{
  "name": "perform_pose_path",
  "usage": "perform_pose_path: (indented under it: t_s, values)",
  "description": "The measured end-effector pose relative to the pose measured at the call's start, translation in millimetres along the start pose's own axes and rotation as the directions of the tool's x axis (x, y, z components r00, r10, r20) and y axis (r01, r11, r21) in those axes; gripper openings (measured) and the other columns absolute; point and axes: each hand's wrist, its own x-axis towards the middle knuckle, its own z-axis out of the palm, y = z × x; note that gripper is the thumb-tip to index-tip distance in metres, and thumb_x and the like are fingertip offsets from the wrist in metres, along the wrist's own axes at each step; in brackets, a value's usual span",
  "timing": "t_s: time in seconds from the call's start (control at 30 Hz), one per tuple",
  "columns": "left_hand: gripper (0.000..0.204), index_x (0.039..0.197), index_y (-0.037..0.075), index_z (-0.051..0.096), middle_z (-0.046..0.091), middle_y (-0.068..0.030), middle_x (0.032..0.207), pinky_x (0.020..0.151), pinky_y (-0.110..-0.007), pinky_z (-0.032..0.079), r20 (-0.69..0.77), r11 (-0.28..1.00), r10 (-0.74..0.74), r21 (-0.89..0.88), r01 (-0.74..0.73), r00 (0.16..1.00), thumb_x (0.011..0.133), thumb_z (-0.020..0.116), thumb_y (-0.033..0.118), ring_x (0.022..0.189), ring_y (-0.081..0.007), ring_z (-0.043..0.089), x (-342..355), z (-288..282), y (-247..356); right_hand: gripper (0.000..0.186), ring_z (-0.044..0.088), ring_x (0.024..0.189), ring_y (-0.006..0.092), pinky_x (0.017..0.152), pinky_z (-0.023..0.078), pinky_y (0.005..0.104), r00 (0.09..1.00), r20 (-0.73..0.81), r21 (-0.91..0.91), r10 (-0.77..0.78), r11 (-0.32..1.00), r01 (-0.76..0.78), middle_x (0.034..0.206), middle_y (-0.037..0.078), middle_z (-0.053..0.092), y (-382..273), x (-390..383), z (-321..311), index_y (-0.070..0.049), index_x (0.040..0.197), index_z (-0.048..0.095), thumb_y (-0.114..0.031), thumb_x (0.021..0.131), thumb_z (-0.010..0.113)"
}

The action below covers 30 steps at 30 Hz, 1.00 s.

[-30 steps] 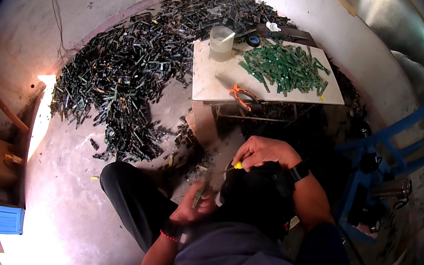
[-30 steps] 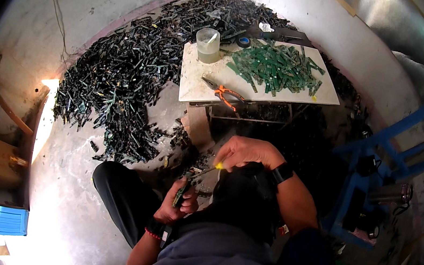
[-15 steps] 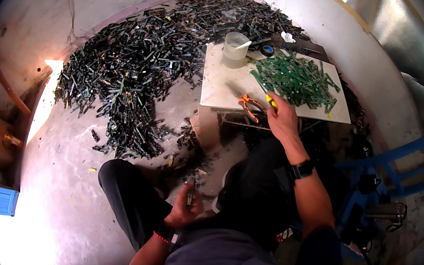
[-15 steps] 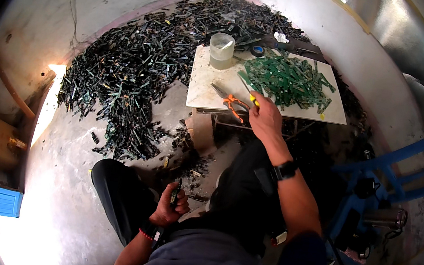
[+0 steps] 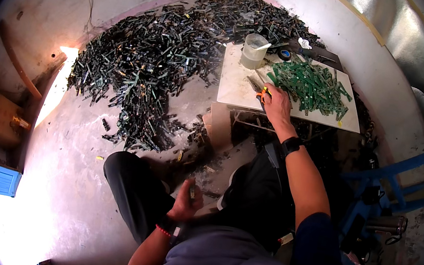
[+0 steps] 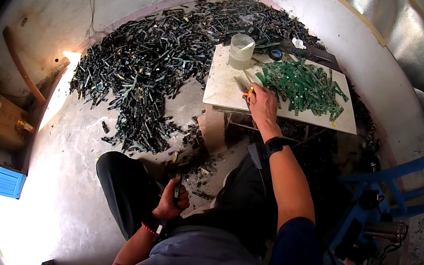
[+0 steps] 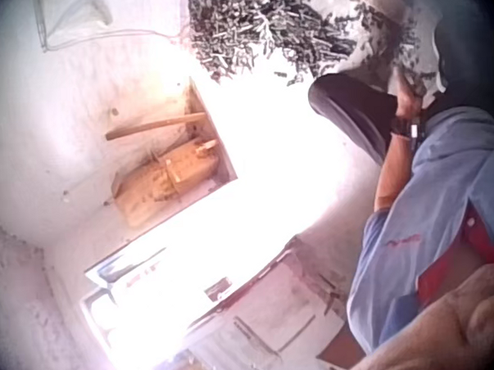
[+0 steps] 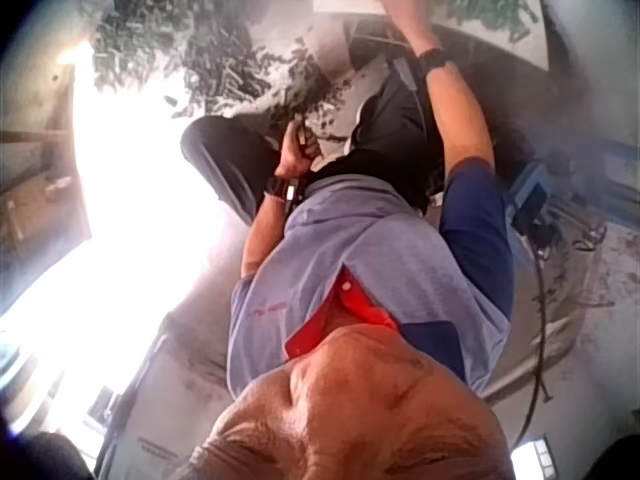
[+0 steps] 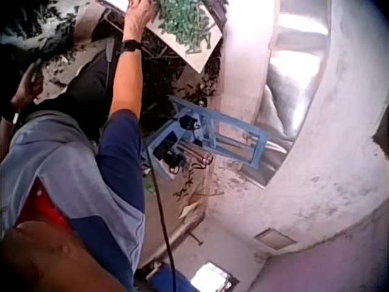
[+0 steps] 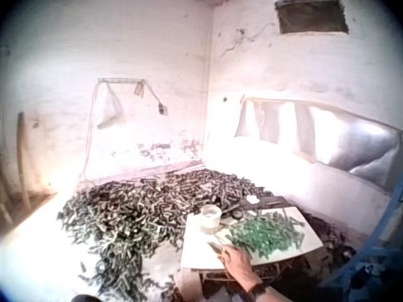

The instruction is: The person sits on the floor and strips green circuit boards using pliers and a screwdriver. They remove components and place the stripped pieces onto a nearby table.

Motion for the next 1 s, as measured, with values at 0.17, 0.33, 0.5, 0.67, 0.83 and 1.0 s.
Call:
perform_pose_path:
  t_s: [0.17, 0.33, 0.5, 0.67, 0.83, 1.0]
  values:
    - [0.042, 0.062, 0.014, 0.038, 0.029, 0.002, 0.051, 0.042, -0.027, 0.023, 0.004, 0.998, 0.056, 0.032, -0.056, 0.998, 0.09, 0.044, 0.045, 0.041, -0.0126, 0.026, -1.0, 1.2, -0.8, 0.03, 0.055, 0.092, 0.0334, 0.082, 0.043, 0.0431, 0.994, -0.106, -0.146, -0.005, 0.989, -0.01, 0.097, 0.014, 0.06, -16.3, -2.0, -14.4, -0.009, 0.106, 0.061, -0.017, 0.077, 0.064]
    - [0.044, 0.062, 0.014, 0.04, 0.033, 0.0012, 0.051, 0.041, -0.027, 0.022, 0.052, 0.973, 0.15, 0.172, -0.157, 0.987, 0.09, 0.044, 0.047, 0.041, -0.0127, 0.029, 1.8, 1.4, -4.0, 0.014, 0.059, 0.067, 0.0191, 0.062, 0.046, 0.0289, 1.0, 0.018, 0.364, -0.014, 0.931, 0.006, 0.079, 0.007, 0.062, -84.5, -79.3, -42.6, -0.002, 0.094, 0.063, -0.009, 0.082, 0.062]
    - [0.026, 0.098, 0.016, 0.047, 0.042, 0.0022, 0.075, 0.046, -0.021, 0.027, 0.116, 0.882, 0.22, 0.4, -0.249, 0.968, 0.093, 0.043, 0.041, 0.055, -0.0077, 0.037, 1.3, 6.4, -10.9, 0.042, 0.057, 0.082, 0.0125, 0.067, 0.05, 0.0258, 0.75, 0.62, 0.647, -0.23, 0.691, -0.323, 0.105, 0.008, 0.057, -123.5, -196.8, -17.5, -0.003, 0.118, 0.053, -0.012, 0.08, 0.068]
    - [0.039, 0.127, 0.012, 0.038, 0.049, -0.0026, 0.092, 0.051, -0.021, 0.037, 0.418, 0.506, 0.328, 0.679, -0.532, 0.847, 0.09, 0.042, 0.023, 0.065, -0.009, 0.046, -12.7, 6.0, -1.5, 0.051, 0.057, 0.095, 0.0215, 0.069, 0.053, 0.0283, 0.741, 0.564, 0.661, -0.365, 0.737, -0.141, 0.131, 0.013, 0.042, -127.7, -198.4, -8.1, -0.004, 0.125, 0.047, -0.007, 0.078, 0.065]
    - [0.072, 0.141, 0.004, 0.018, 0.053, -0.0125, 0.107, 0.061, -0.027, 0.047, 0.637, 0.019, 0.434, 0.701, -0.713, 0.638, 0.078, 0.05, -0.008, 0.075, -0.0174, 0.054, -4.9, -6.6, -6.9, 0.069, 0.053, 0.109, 0.0243, 0.077, 0.052, 0.0314, 0.625, 0.676, 0.686, -0.39, 0.643, -0.341, 0.137, 0.013, 0.037, -116.6, -199.5, 1.8, -0.005, 0.132, 0.042, -0.025, 0.075, 0.073]
    - [0.031, 0.113, 0.007, 0.047, 0.048, -0.0022, 0.076, 0.048, -0.023, 0.033, 0.346, 0.968, 0.037, 0.219, -0.119, 0.937, 0.091, 0.051, 0.029, 0.058, -0.0117, 0.041, -1.4, -9.2, -6.5, 0.066, 0.056, 0.103, 0.0233, 0.078, 0.051, 0.0322, 0.675, 0.597, 0.651, -0.434, 0.753, -0.092, 0.125, 0.017, 0.05, -122.2, -198.2, 7.7, 0.002, 0.125, 0.047, -0.035, 0.076, 0.073]
